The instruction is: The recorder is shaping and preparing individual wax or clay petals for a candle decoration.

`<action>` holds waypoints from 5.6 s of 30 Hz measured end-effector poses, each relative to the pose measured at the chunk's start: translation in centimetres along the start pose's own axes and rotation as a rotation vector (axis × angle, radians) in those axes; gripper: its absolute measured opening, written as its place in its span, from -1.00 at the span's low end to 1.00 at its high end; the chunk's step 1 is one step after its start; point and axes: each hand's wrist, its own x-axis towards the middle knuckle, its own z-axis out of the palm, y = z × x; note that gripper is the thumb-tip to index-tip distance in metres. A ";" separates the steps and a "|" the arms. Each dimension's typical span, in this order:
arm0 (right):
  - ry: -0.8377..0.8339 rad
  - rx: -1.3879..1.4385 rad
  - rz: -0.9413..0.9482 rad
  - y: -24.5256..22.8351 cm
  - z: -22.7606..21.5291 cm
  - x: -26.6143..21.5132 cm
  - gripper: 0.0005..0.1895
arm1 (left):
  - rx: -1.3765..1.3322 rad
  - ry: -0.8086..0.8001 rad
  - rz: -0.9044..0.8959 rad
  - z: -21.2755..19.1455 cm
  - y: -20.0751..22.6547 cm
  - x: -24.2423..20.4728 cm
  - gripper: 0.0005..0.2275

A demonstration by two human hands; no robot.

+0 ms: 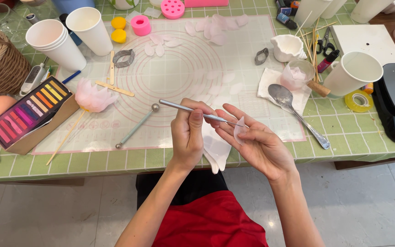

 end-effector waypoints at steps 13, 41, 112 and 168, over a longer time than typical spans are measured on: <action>-0.005 0.049 0.009 0.1 -0.3 0.0 -0.20 | -0.008 0.023 -0.037 -0.1 -0.2 0.0 -0.74; -0.005 0.054 0.011 0.2 0.1 0.1 -0.21 | -0.001 0.002 -0.023 -0.2 0.0 0.1 -0.74; -0.025 0.128 0.060 0.8 -1.5 5.1 -0.17 | 1.641 -0.612 0.183 -21.5 3.2 0.7 -0.56; 0.434 -0.296 -0.295 -1.6 -13.0 4.7 -0.72 | 1.099 -0.574 -0.161 -6.5 -16.2 16.1 -0.69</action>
